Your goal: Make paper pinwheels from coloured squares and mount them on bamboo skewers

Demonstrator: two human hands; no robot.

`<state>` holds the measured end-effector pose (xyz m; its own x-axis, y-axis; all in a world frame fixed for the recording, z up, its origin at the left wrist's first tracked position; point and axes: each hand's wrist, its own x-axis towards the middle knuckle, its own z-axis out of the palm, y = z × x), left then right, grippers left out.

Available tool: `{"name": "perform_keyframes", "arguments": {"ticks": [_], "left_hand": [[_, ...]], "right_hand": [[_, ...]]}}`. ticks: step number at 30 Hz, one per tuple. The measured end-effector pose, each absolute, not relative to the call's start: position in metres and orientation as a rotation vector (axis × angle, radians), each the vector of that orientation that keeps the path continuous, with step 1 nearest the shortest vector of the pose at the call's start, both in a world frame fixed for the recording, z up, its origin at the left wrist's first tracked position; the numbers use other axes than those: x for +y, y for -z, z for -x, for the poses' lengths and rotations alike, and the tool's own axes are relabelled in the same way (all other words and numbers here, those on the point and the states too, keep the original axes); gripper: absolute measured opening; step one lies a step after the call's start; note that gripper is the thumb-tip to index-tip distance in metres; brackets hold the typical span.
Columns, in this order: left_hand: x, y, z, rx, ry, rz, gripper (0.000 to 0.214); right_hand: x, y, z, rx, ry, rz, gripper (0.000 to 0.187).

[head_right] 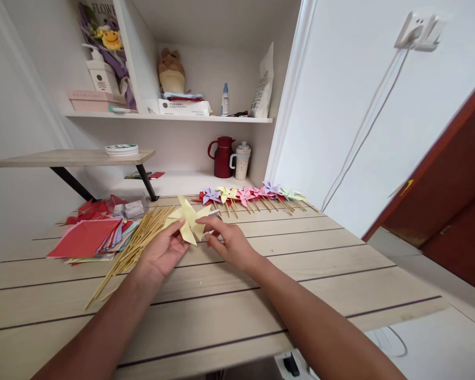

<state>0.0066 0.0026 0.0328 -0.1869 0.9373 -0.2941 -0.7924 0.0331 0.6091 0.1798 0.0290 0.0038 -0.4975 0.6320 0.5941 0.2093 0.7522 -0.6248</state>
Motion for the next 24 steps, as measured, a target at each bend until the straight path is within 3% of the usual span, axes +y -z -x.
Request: {"name": "perform_keyframes", "arguments": {"ticks": [6, 14, 24], "left_hand": [[0.0019, -0.0334, -0.0102, 0.779, -1.547, -0.257, 0.030], [0.0012, -0.0328, -0.0124, 0.777, -1.538, -0.254, 0.027], [0.0008, -0.0257, -0.0137, 0.779, -1.554, -0.373, 0.018]], "right_hand": [[0.0304, -0.0013, -0.1747, -2.111, -0.404, 0.587, 0.043], [0.0345, -0.0003, -0.1772, -1.977, -0.452, 0.629, 0.014], [0.0316, -0.0051, -0.1753, -1.866, -0.500, 0.638, 0.017]]}}
